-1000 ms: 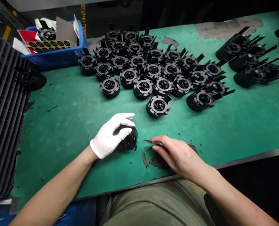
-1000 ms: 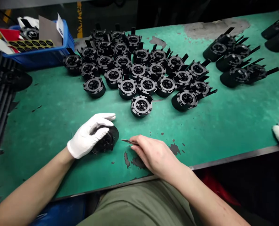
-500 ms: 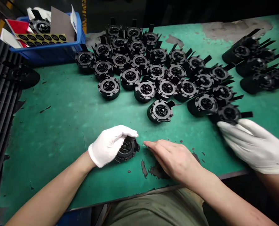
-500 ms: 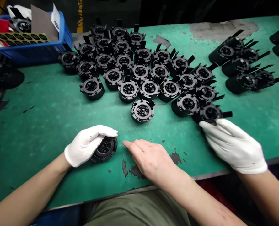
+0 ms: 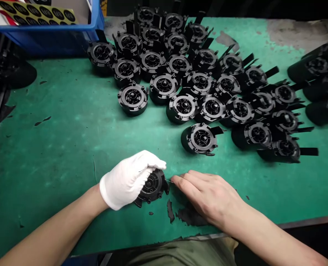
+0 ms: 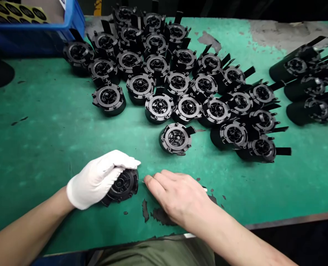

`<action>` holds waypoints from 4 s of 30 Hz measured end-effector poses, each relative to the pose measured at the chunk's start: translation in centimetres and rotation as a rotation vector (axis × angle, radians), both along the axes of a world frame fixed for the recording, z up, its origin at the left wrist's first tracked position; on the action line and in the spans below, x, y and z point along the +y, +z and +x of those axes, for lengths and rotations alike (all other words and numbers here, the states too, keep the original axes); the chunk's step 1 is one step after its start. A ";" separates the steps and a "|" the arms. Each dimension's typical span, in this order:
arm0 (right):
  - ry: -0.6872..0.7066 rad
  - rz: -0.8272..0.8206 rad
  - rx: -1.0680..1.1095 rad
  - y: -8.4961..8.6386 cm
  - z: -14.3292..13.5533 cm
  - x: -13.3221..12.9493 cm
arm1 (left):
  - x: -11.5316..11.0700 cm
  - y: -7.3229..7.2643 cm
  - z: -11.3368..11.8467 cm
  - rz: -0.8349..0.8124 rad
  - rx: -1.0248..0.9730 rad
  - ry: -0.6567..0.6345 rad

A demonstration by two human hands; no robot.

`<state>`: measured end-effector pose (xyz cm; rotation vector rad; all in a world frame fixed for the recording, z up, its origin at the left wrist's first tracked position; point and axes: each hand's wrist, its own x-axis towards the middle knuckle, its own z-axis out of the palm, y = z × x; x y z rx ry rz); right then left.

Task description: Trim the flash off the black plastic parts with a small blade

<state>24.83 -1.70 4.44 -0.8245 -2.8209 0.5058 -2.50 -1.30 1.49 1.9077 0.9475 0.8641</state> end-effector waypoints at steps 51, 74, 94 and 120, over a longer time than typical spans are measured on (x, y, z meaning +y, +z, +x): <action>0.211 -0.810 -0.233 2.8 -2.1 9.7 | 0.0 -0.3 0.4 0.045 0.009 0.065; 0.306 -0.494 -0.594 5.0 -4.1 8.3 | 0.5 0.2 0.0 0.013 -0.073 -0.060; -0.080 -0.684 -0.416 3.9 -2.6 2.6 | 0.1 -0.2 -0.1 0.019 -0.038 -0.029; 0.016 0.236 -0.170 1.8 -2.0 -2.3 | 0.4 0.1 -0.2 0.021 -0.036 -0.026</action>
